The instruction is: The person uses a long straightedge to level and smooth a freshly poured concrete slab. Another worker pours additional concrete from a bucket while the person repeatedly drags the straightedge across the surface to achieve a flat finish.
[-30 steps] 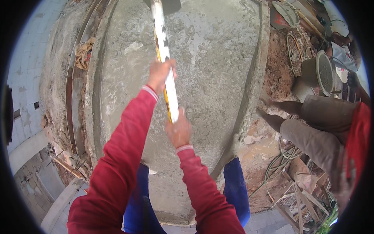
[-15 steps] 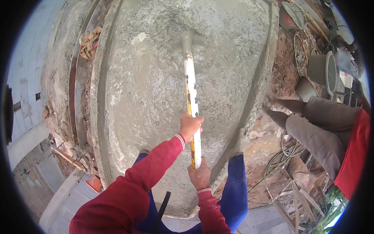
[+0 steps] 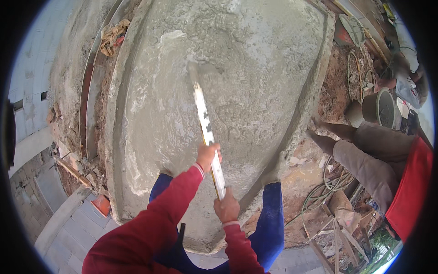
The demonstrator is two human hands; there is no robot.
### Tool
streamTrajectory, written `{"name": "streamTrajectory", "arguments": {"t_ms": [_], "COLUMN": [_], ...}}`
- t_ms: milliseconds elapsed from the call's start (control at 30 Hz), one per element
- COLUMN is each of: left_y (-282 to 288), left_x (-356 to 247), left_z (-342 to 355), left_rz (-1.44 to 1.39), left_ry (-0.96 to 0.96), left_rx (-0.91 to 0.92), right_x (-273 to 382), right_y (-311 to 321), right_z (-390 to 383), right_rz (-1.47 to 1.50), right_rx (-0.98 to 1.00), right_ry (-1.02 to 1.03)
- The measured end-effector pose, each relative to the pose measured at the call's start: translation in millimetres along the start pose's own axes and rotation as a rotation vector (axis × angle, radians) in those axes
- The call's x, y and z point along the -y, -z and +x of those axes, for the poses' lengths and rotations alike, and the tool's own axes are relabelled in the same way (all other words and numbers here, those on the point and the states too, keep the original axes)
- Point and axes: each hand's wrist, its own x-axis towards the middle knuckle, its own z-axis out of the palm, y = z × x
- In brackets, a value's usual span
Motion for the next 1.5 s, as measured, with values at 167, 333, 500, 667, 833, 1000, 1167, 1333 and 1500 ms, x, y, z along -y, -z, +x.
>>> {"name": "streamTrajectory", "arguments": {"t_ms": [167,333,500,667,833,1000,1167,1333,1500], "left_y": [15,-13,-39,-23,-39,-7,21,29,45], "left_x": [54,-125,-399,-308,-173,-20,18,-186,-362], "left_z": [-96,-21,100,166,87,-27,-70,50,124], "left_rz": [0.073,0.036,0.561,0.343,0.413,0.312,0.362,0.440,0.410], "left_ry": [0.045,-0.428,-1.263,-0.743,-0.556,-0.236,-0.200,-0.670,-0.612], "left_rx": [0.021,0.046,-0.481,-0.354,-0.266,-0.087,-0.050,-0.266,-0.377], "right_x": [-28,74,292,214,109,53,27,155,287], "right_y": [-3,5,51,0,12,34,6,-28,-24], "right_z": [-86,75,273,288,161,-16,-67,118,239], "right_rz": [0.130,0.301,0.454,0.248,0.276,0.116,0.154,0.346,0.343], "right_rx": [0.075,0.041,-0.139,-0.023,-0.024,0.120,0.045,-0.003,-0.004], "right_ry": [-0.116,0.135,0.520,0.405,0.260,-0.135,-0.133,0.239,0.435]}}
